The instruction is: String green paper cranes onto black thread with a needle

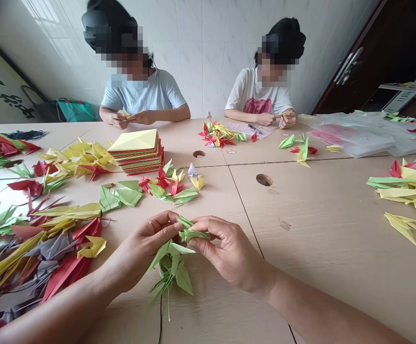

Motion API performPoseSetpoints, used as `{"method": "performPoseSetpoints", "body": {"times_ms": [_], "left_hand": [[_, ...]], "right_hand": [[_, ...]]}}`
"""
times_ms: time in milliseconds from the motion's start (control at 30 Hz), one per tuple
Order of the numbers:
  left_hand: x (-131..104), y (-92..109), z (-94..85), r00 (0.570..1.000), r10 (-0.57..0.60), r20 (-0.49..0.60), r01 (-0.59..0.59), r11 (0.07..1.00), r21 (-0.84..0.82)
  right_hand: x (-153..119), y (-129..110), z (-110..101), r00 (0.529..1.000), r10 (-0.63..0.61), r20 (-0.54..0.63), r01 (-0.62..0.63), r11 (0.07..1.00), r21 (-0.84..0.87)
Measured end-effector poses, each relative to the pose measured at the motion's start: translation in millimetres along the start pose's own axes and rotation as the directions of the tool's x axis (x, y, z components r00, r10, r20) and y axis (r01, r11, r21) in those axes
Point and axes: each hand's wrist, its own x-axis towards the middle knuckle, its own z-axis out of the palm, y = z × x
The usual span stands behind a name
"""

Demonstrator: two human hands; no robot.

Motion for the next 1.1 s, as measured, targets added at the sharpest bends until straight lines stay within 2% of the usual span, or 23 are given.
{"method": "performPoseSetpoints", "body": {"times_ms": [100, 233, 333, 467, 700, 833, 967, 1033, 1100], "left_hand": [[-2, 1, 1.9, 1.000, 0.014, 0.017, -0.014, 1.000, 0.012], [-3, 2, 2.5, 0.999, -0.012, 0.044, 0.012, 1.000, -0.006], [-2, 1, 0.7, 0.995, -0.090, 0.033, 0.092, 0.992, -0.080], [-1, 2, -3.0, 0.983, -0.179, 0.043, 0.184, 0.965, -0.186], [-3, 5, -6.0, 0.982, -0.123, 0.146, 0.162, 0.943, -0.292], [-1, 4, -7.0, 0.989, -0.120, 0.088, 0.142, 0.939, -0.312], [1, 3, -8.4, 0.990, -0.130, 0.053, 0.140, 0.917, -0.372], [1, 3, -8.9, 0.989, -0.126, 0.073, 0.144, 0.909, -0.391], [1, 2, -8.9, 0.989, -0.115, 0.098, 0.144, 0.906, -0.397]], "right_hand": [[0, 2, 2, 0.999, 0.044, -0.014, -0.044, 0.999, -0.005], [0, 7, 2, 0.990, 0.094, -0.105, -0.096, 0.995, -0.020], [1, 9, -1, 0.980, 0.159, -0.118, -0.161, 0.987, -0.009], [3, 8, -6, 0.982, 0.157, -0.103, -0.168, 0.980, -0.111], [3, 7, -8, 0.973, 0.188, -0.132, -0.199, 0.977, -0.078], [6, 5, -10, 0.976, 0.209, -0.055, -0.201, 0.971, 0.129], [7, 4, -13, 0.952, 0.289, 0.104, -0.306, 0.851, 0.426], [6, 3, -13, 0.940, 0.283, 0.189, -0.340, 0.792, 0.508], [5, 2, -13, 0.939, 0.240, 0.247, -0.338, 0.776, 0.532]]}}
